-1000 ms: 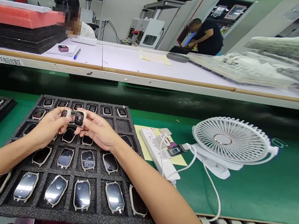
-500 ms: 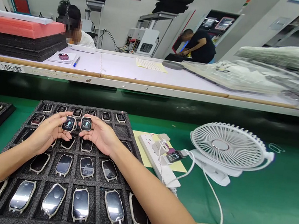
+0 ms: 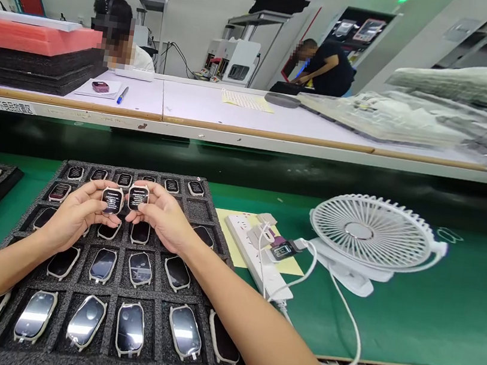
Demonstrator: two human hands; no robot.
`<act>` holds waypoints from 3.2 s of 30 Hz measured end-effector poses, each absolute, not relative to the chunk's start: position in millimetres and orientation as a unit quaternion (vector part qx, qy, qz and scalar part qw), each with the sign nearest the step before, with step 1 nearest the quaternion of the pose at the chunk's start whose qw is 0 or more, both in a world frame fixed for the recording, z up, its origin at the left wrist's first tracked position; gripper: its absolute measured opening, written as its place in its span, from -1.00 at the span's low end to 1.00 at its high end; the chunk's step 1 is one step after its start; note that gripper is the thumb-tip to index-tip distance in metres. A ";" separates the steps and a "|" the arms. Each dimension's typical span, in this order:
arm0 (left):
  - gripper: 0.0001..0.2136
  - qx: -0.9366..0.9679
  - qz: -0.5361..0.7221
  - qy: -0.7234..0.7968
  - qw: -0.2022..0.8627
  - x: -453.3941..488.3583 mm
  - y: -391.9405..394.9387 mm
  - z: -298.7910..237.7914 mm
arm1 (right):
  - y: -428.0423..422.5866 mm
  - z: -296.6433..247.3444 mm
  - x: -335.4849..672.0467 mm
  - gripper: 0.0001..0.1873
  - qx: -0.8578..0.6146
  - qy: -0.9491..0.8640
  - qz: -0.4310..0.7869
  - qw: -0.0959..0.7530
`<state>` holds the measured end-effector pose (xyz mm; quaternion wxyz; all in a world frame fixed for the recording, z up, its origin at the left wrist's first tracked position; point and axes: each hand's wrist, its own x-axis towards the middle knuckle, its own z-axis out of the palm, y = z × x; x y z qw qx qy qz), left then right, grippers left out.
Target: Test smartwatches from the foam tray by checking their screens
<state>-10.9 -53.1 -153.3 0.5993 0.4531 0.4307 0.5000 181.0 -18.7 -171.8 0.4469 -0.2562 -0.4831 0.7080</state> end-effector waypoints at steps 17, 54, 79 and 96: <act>-0.62 0.461 0.504 0.418 0.599 -9.9 -54.9 -152.8 | -19.7 -172.2 180.4 -0.60 -0.259 -0.516 0.679 0.452; -0.65 0.484 0.508 0.423 0.573 -6.0 -54.6 -155.7 | -18.9 -172.9 178.2 -0.59 -0.269 -0.525 0.665 0.457; -0.70 0.465 0.507 0.417 0.594 -7.9 -57.2 -152.1 | -21.1 -173.5 178.7 -0.59 -0.258 -0.551 0.658 0.443; -0.69 0.481 0.511 0.430 0.568 -7.5 -56.2 -151.2 | -20.6 -173.8 179.4 -0.64 -0.258 -0.558 0.656 0.438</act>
